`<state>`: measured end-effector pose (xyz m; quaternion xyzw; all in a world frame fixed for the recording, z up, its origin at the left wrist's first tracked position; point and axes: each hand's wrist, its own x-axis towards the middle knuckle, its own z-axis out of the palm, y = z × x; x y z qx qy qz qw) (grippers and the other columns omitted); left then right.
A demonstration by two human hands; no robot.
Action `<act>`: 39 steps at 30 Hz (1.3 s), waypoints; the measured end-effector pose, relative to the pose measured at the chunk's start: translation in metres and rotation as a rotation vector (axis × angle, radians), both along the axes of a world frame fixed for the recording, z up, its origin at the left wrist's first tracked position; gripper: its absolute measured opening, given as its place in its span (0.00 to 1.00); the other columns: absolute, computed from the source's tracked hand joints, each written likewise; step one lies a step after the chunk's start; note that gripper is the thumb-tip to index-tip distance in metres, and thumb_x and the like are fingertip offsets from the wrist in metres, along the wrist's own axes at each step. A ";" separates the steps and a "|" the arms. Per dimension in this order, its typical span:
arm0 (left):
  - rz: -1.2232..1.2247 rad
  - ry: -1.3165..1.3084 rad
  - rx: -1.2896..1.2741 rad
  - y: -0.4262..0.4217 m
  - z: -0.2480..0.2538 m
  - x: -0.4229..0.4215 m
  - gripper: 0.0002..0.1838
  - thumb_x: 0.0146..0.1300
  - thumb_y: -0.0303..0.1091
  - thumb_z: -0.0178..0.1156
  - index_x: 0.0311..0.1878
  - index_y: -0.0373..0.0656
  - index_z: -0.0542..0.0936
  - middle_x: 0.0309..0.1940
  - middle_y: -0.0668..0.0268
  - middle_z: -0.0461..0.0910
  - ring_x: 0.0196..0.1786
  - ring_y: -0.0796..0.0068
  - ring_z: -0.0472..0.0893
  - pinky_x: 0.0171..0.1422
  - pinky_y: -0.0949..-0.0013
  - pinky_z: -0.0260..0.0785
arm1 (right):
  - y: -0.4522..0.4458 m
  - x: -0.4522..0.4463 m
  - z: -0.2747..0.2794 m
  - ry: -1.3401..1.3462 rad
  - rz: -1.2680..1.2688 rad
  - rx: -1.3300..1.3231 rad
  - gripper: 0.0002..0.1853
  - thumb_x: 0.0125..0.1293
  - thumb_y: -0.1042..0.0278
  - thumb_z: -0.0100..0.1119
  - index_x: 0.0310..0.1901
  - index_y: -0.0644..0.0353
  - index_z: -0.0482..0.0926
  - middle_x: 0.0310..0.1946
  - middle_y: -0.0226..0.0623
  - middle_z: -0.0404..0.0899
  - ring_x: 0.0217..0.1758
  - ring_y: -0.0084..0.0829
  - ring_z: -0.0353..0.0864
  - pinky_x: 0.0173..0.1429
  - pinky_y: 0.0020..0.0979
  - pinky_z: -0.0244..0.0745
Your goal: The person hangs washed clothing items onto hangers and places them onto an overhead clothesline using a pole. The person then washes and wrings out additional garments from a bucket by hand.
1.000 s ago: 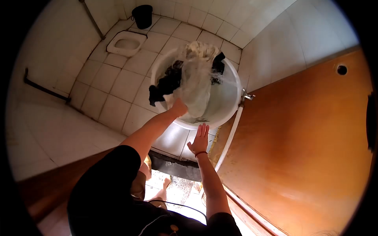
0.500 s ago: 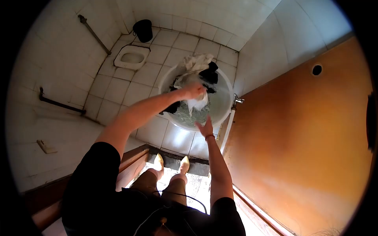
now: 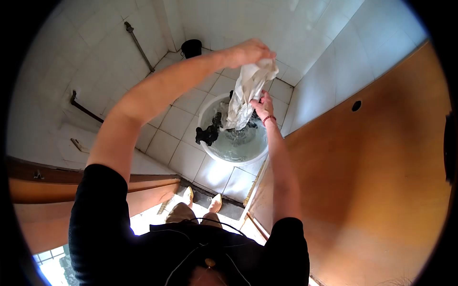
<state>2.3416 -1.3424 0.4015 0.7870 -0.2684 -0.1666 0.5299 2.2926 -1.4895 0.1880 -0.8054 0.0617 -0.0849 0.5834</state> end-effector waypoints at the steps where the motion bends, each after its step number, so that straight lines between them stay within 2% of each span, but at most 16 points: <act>1: -0.023 0.002 -0.047 0.002 0.013 0.002 0.20 0.56 0.46 0.57 0.37 0.34 0.79 0.32 0.61 0.78 0.35 0.71 0.75 0.40 0.68 0.69 | -0.022 0.034 -0.042 -0.095 0.021 -0.316 0.23 0.48 0.59 0.64 0.44 0.63 0.74 0.30 0.35 0.79 0.32 0.28 0.77 0.40 0.30 0.70; 2: -0.016 0.000 -0.044 0.004 0.023 0.004 0.20 0.56 0.46 0.57 0.37 0.34 0.79 0.32 0.61 0.78 0.35 0.71 0.75 0.40 0.68 0.69 | -0.022 0.025 -0.012 -0.083 0.035 -0.158 0.17 0.52 0.57 0.59 0.36 0.63 0.77 0.29 0.38 0.80 0.33 0.30 0.78 0.39 0.32 0.70; 4: 0.077 0.037 -0.184 0.011 0.039 0.008 0.22 0.55 0.46 0.58 0.35 0.31 0.78 0.30 0.60 0.78 0.35 0.70 0.75 0.41 0.68 0.69 | -0.035 0.023 0.028 -0.126 0.027 -0.385 0.15 0.55 0.58 0.52 0.36 0.62 0.76 0.28 0.49 0.77 0.35 0.47 0.77 0.43 0.39 0.71; 6: 0.094 0.014 -0.189 0.025 0.048 0.017 0.19 0.51 0.45 0.62 0.33 0.35 0.79 0.29 0.64 0.78 0.31 0.76 0.75 0.34 0.71 0.69 | -0.058 0.033 0.050 -0.225 0.006 -0.758 0.15 0.58 0.57 0.50 0.32 0.63 0.76 0.26 0.51 0.76 0.34 0.51 0.75 0.40 0.42 0.70; 8: 0.074 -0.079 0.074 0.042 0.051 0.025 0.22 0.47 0.48 0.65 0.33 0.35 0.79 0.29 0.64 0.77 0.32 0.76 0.75 0.36 0.71 0.69 | -0.079 0.025 0.095 -0.242 -0.064 -0.716 0.14 0.58 0.59 0.51 0.29 0.65 0.75 0.26 0.51 0.76 0.33 0.53 0.73 0.38 0.42 0.69; 10: 0.038 -0.242 0.223 0.054 0.041 0.030 0.24 0.44 0.49 0.67 0.33 0.36 0.79 0.30 0.64 0.77 0.33 0.75 0.75 0.39 0.70 0.68 | -0.105 0.024 0.117 -0.271 -0.105 -0.657 0.13 0.57 0.62 0.54 0.29 0.65 0.76 0.25 0.51 0.76 0.29 0.48 0.74 0.36 0.39 0.69; 13: -0.065 -0.412 0.606 0.066 0.017 0.024 0.22 0.44 0.43 0.65 0.37 0.36 0.77 0.29 0.60 0.77 0.35 0.66 0.76 0.40 0.66 0.68 | -0.118 0.012 0.137 -0.239 -0.210 -0.237 0.10 0.57 0.65 0.56 0.34 0.64 0.79 0.19 0.36 0.75 0.23 0.23 0.68 0.32 0.28 0.67; 16: -0.086 -0.586 0.698 0.066 -0.046 0.028 0.18 0.44 0.36 0.61 0.39 0.39 0.73 0.28 0.58 0.75 0.34 0.57 0.75 0.39 0.62 0.66 | -0.109 0.001 0.132 -0.298 -0.306 -0.179 0.10 0.57 0.66 0.56 0.34 0.64 0.79 0.21 0.30 0.75 0.25 0.20 0.67 0.32 0.26 0.66; 18: -0.011 -0.593 0.616 0.061 -0.095 0.028 0.16 0.43 0.32 0.57 0.38 0.41 0.69 0.29 0.56 0.72 0.36 0.54 0.73 0.39 0.61 0.65 | -0.107 0.005 0.085 -0.345 -0.302 -0.139 0.11 0.58 0.66 0.55 0.36 0.64 0.78 0.22 0.29 0.76 0.26 0.21 0.67 0.33 0.26 0.66; 20: -0.061 -0.572 0.479 0.061 -0.169 0.037 0.13 0.45 0.30 0.54 0.37 0.41 0.68 0.33 0.56 0.71 0.38 0.56 0.72 0.40 0.61 0.64 | -0.093 -0.001 0.020 -0.264 -0.435 0.250 0.12 0.59 0.65 0.53 0.37 0.66 0.77 0.23 0.34 0.76 0.27 0.24 0.68 0.35 0.28 0.67; 22: -0.106 -0.433 0.399 0.057 -0.242 0.036 0.12 0.48 0.29 0.52 0.38 0.40 0.68 0.35 0.55 0.70 0.41 0.54 0.71 0.44 0.59 0.64 | -0.096 -0.014 -0.061 -0.053 -0.336 -0.259 0.13 0.59 0.64 0.50 0.37 0.67 0.75 0.29 0.45 0.77 0.32 0.32 0.73 0.39 0.32 0.68; 24: -0.103 -0.367 0.534 0.052 -0.328 0.023 0.11 0.55 0.27 0.47 0.42 0.40 0.70 0.41 0.53 0.71 0.46 0.52 0.71 0.51 0.58 0.63 | -0.077 -0.028 -0.144 0.091 -0.347 -0.250 0.12 0.60 0.64 0.51 0.38 0.66 0.73 0.32 0.54 0.75 0.37 0.49 0.74 0.43 0.38 0.68; 30: -0.210 -0.214 0.506 0.039 -0.621 -0.033 0.21 0.59 0.30 0.45 0.58 0.46 0.68 0.57 0.57 0.64 0.59 0.55 0.64 0.58 0.54 0.59 | -0.017 -0.068 -0.341 0.429 -0.034 -0.466 0.16 0.58 0.65 0.51 0.48 0.59 0.67 0.36 0.51 0.75 0.40 0.51 0.74 0.44 0.41 0.69; 32: -0.393 -0.690 0.639 0.042 -0.657 -0.046 0.21 0.59 0.33 0.46 0.58 0.47 0.69 0.61 0.61 0.60 0.62 0.56 0.60 0.62 0.52 0.53 | -0.013 -0.069 -0.388 0.233 0.156 -0.591 0.32 0.51 0.64 0.60 0.58 0.55 0.59 0.53 0.46 0.66 0.53 0.45 0.69 0.57 0.37 0.65; 34: -0.328 -0.626 0.839 0.036 -0.656 -0.060 0.22 0.59 0.36 0.47 0.58 0.47 0.67 0.61 0.65 0.59 0.64 0.58 0.57 0.64 0.52 0.48 | 0.005 -0.069 -0.401 0.481 0.051 -0.995 0.38 0.48 0.65 0.63 0.61 0.53 0.53 0.58 0.44 0.61 0.55 0.46 0.67 0.58 0.37 0.63; 39: -0.170 -0.072 0.873 0.019 -0.738 -0.045 0.25 0.57 0.33 0.47 0.60 0.42 0.62 0.60 0.60 0.61 0.62 0.56 0.56 0.62 0.47 0.48 | -0.001 -0.034 -0.462 0.628 0.189 -0.494 0.31 0.50 0.68 0.60 0.55 0.58 0.56 0.57 0.50 0.59 0.58 0.46 0.64 0.56 0.39 0.64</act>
